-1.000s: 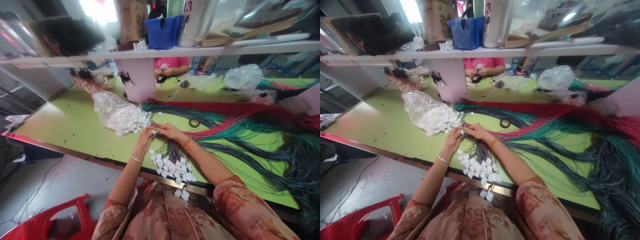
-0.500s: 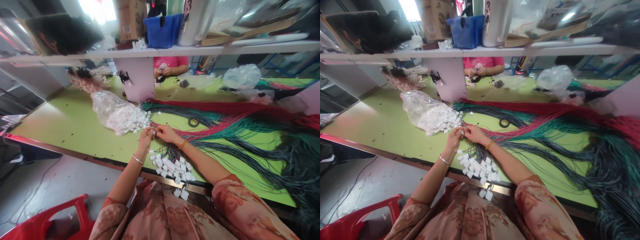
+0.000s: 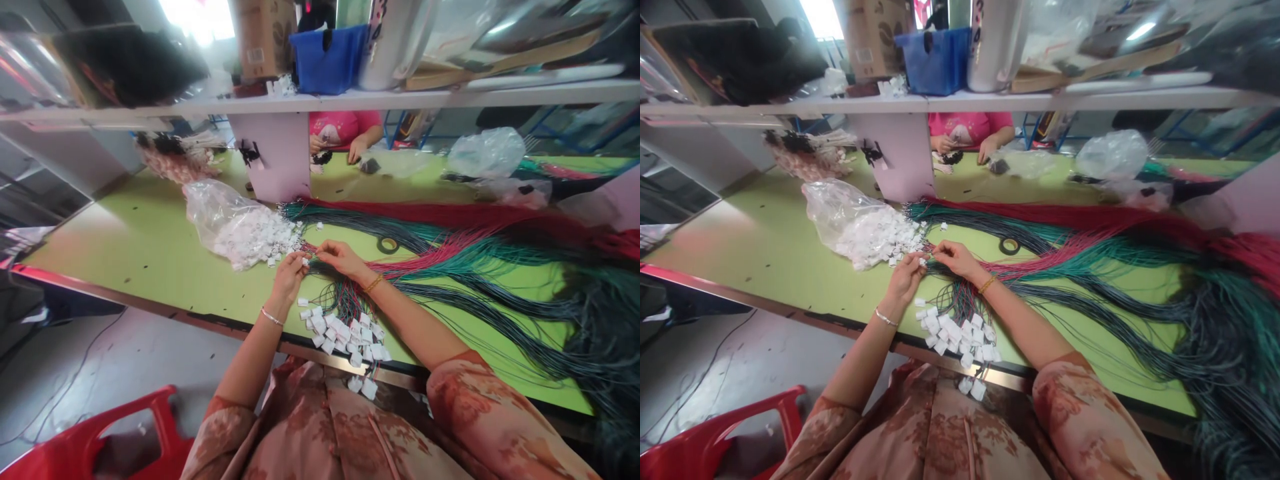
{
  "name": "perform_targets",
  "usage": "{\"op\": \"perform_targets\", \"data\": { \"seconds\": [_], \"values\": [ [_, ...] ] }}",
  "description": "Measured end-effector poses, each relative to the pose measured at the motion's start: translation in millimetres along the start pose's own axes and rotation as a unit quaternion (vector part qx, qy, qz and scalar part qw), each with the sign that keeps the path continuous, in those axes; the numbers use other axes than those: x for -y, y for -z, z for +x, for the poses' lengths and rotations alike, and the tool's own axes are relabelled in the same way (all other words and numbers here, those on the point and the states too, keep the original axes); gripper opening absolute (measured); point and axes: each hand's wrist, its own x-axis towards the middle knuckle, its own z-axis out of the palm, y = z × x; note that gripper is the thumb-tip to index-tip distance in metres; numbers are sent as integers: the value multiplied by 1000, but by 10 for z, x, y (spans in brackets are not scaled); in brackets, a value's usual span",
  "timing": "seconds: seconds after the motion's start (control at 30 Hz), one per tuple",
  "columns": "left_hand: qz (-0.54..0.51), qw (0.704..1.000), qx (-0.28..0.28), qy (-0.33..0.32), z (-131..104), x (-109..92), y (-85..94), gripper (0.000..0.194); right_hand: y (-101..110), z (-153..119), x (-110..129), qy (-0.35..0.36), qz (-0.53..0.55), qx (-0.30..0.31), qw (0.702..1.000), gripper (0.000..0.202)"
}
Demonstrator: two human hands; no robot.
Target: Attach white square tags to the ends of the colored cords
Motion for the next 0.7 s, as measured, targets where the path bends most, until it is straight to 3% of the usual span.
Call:
{"op": "perform_targets", "data": {
  "seconds": [0.2,0.7],
  "values": [
    [-7,1000,4,12,-1,5,-25,20,-62,-49,-70,-17,-87,-29,996,20],
    [2,1000,1,-12,-4,89,-19,24,-205,-119,-19,56,-189,-49,979,12]
  ]
}}
